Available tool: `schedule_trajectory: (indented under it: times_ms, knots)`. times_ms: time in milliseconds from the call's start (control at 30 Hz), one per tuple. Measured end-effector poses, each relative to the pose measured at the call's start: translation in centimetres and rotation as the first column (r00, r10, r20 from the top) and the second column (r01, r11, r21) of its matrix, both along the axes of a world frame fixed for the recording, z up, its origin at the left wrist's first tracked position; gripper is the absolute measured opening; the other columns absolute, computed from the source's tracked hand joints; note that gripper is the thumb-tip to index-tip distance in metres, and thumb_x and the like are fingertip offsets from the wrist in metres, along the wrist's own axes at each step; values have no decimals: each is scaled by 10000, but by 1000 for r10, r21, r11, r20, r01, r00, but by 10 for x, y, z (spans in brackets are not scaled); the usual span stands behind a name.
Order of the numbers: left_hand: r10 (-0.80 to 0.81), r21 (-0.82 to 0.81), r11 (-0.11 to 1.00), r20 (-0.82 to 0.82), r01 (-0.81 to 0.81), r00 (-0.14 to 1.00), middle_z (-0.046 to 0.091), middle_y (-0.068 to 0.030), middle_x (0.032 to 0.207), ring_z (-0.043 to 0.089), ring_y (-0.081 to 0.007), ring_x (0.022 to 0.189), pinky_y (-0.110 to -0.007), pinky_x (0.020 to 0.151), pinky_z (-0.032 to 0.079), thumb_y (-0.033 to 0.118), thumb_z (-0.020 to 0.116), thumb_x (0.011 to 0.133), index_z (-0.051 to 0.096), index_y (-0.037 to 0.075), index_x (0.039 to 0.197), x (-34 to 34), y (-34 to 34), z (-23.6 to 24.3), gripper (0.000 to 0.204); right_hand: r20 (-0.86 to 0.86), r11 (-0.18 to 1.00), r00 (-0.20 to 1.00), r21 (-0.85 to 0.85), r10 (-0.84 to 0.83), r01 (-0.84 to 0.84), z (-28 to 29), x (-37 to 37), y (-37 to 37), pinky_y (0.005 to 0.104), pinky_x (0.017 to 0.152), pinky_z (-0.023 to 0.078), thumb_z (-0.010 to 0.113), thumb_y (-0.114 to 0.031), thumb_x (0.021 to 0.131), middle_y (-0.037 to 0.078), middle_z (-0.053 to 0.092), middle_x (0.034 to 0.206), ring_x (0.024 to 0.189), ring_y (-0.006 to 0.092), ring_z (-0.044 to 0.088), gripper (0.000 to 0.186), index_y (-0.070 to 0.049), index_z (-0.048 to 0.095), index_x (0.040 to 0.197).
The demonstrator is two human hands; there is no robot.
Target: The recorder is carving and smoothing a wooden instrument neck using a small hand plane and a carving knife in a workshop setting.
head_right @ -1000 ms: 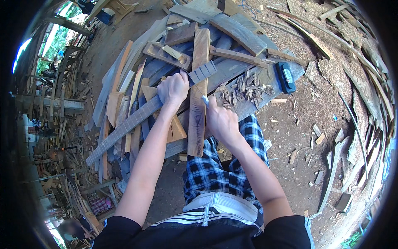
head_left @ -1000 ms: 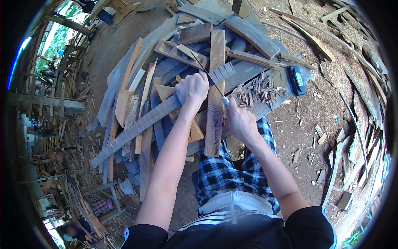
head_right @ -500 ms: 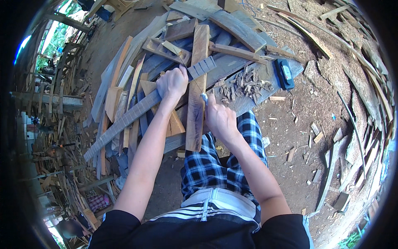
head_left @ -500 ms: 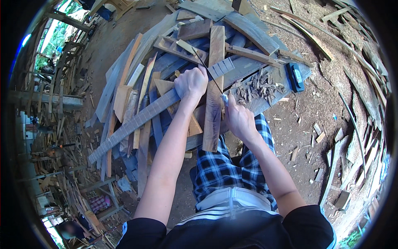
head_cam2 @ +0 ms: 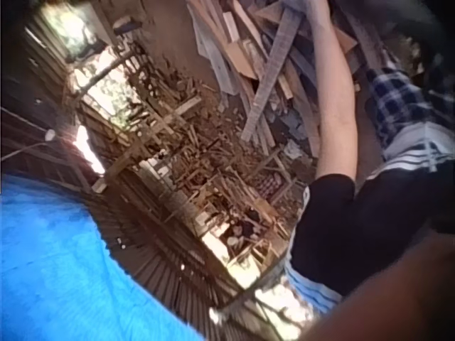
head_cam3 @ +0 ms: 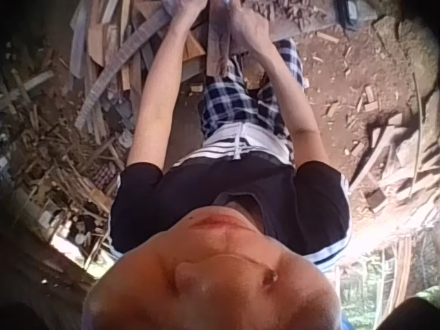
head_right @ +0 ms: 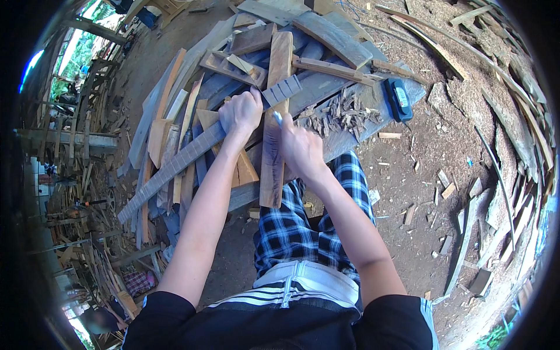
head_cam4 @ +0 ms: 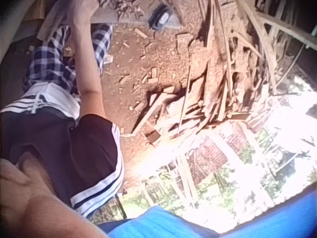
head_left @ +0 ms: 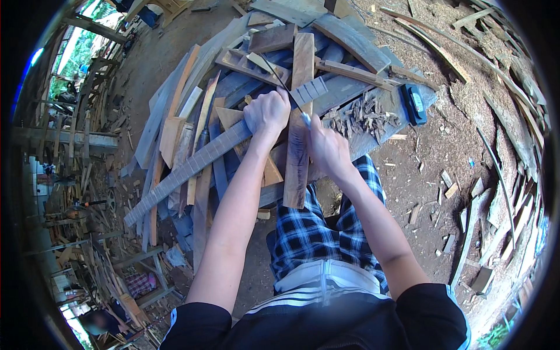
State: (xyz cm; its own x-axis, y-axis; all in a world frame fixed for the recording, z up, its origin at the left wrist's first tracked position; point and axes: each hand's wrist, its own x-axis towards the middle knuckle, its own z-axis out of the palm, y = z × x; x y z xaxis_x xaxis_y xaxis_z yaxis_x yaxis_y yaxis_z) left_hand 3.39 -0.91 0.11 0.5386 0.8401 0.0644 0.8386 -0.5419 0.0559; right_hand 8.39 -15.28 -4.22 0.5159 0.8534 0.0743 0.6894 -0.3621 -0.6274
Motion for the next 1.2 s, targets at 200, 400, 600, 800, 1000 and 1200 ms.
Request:
schedule_trajectory:
  times_ms: [200, 400, 600, 800, 1000, 1200]
  knots:
    - [12, 1, 1000, -15, -12, 1000, 668, -233, 765, 669, -409, 742, -487, 702, 529, 354, 314, 962, 701, 5, 732, -10, 9, -10, 570, 15, 999, 1000, -54, 8, -7, -6, -10, -4, 500, 550, 504, 523, -128, 870, 222, 627, 664, 626, 412, 637, 199, -6, 441, 1006]
    - [-15, 45, 999, 10, 14, 1000, 667, -222, 734, 674, -390, 720, -476, 683, 534, 342, 333, 957, 705, 21, 701, -2, 2, -6, 554, 72, 1000, 997, -28, 13, -11, -1, 0, -1, 468, 495, 501, 523, -113, 863, 200, 622, 630, 578, 377, 637, 192, -11, 448, 1007]
    - [0, 59, 998, -5, 0, 1000, 669, -214, 717, 680, -380, 712, -468, 675, 537, 330, 345, 953, 710, 31, 693, -8, 5, -10, 539, 125, 999, 992, -37, 16, -11, -8, -9, -6, 468, 490, 501, 533, -130, 859, 194, 604, 587, 564, 367, 636, 182, -27, 441, 977]
    - [-12, 54, 998, 12, 11, 1000, 670, -219, 729, 678, -387, 717, -470, 687, 538, 330, 347, 957, 706, 30, 684, -4, 1, -4, 542, 88, 999, 996, -43, 2, 1, 2, -6, -12, 477, 483, 484, 529, -122, 856, 194, 607, 598, 567, 374, 633, 168, -22, 440, 958]
    - [-4, 49, 999, 0, 4, 1000, 670, -222, 743, 677, -391, 735, -470, 685, 537, 325, 343, 958, 711, 28, 698, -7, 6, -13, 539, 119, 998, 993, 56, 0, -7, -7, -7, -2, 482, 503, 489, 531, -114, 849, 191, 612, 607, 575, 385, 629, 159, -19, 446, 943]
    - [-12, 41, 999, 7, 12, 1000, 666, -229, 752, 670, -400, 729, -485, 695, 530, 330, 328, 963, 701, 12, 703, -6, 3, -6, 555, 67, 1000, 998, -18, -1, 2, 0, -7, -14, 487, 490, 488, 533, -115, 845, 196, 609, 601, 570, 388, 630, 183, -20, 455, 981]
